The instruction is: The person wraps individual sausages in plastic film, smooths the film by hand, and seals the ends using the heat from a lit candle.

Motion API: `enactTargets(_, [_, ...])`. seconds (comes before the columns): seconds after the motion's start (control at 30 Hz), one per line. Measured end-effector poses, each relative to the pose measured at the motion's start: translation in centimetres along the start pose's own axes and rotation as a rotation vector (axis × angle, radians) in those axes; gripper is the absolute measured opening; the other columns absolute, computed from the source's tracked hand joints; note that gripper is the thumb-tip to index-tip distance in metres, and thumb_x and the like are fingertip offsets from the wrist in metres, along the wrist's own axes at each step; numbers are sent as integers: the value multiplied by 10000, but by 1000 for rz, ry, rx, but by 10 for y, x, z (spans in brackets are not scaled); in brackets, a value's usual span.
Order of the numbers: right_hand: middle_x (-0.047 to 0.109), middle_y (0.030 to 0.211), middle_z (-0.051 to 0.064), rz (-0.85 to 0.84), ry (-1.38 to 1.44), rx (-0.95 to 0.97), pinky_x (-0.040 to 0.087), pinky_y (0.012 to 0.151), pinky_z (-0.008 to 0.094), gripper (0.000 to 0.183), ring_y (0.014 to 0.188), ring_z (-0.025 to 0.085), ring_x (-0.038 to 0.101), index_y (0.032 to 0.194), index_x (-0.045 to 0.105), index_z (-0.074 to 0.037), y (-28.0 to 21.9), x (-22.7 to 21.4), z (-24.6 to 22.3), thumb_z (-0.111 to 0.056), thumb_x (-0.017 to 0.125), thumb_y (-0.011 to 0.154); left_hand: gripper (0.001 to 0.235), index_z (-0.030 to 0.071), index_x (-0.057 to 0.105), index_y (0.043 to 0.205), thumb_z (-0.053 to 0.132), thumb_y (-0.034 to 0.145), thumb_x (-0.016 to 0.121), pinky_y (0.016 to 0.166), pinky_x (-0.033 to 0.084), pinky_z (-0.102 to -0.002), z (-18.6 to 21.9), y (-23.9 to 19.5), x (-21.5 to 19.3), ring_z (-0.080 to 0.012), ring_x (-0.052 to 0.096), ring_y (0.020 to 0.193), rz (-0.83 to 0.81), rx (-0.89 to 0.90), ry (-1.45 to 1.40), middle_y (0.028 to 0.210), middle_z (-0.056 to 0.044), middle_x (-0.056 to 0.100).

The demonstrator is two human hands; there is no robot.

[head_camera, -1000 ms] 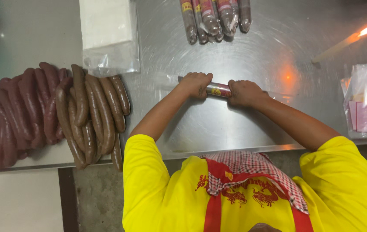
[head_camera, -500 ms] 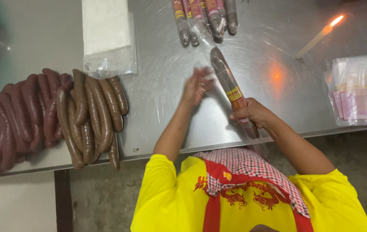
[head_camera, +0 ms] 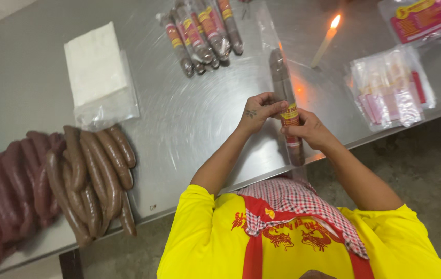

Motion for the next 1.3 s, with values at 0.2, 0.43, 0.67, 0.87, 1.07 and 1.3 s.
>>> enactTargets(0.2, [652, 923, 40, 101, 337, -64, 495, 645, 290, 398, 753, 122, 595, 1195, 642, 19, -9, -13, -6, -71, 673, 808, 469, -74, 700, 1129, 266, 840, 846, 648, 594, -274, 1, 27, 38, -156, 715, 775, 7, 7, -39, 954, -121, 761])
enactTargets(0.43, [665, 873, -4, 331, 281, -35, 512, 643, 253, 295, 717, 72, 612, 1102, 649, -50, -21, -38, -14, -45, 727, 817, 539, -7, 603, 1300, 363, 926, 718, 804, 627, -310, -2, 38, 56, -176, 740, 914, -113, -5, -94, 1123, -96, 733])
enactTargets(0.67, [632, 772, -3, 557, 244, -113, 496, 558, 281, 159, 622, 96, 591, 921, 624, -71, 22, -115, -4, -3, 710, 806, 457, -13, 663, 1290, 316, 973, 681, 767, 570, -286, -26, 10, 7, -145, 683, 859, 15, -100, 4, 1072, -77, 739])
enactTargets(0.87, [624, 786, -5, 643, 165, -142, 483, 564, 279, 182, 633, 93, 583, 910, 623, -80, 65, -141, -26, 13, 715, 784, 390, -17, 677, 1250, 244, 961, 703, 725, 538, -256, -36, -18, 2, -113, 647, 801, 77, -193, -55, 1029, -63, 734])
enactTargets(1.07, [611, 798, 11, 685, 61, -155, 473, 556, 299, 175, 643, 104, 587, 895, 619, -60, 106, -156, -48, 7, 727, 775, 357, -8, 675, 1236, 236, 975, 677, 711, 550, -245, -34, -19, -5, -99, 655, 775, 82, -159, -15, 1009, -55, 734])
enactTargets(1.3, [643, 818, 18, 663, 20, -184, 512, 577, 293, 171, 660, 98, 620, 917, 633, -55, 98, -143, -37, 1, 720, 781, 282, -34, 682, 1207, 155, 1005, 632, 691, 552, -263, -29, -21, -10, -110, 633, 759, 192, -158, -94, 980, -83, 711])
Point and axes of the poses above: each hand's wrist, its own y-axis towards the middle knuckle, its own x-axis out of the palm, z = x × y, the point moved 4 cm from there along y, towards the middle knuckle
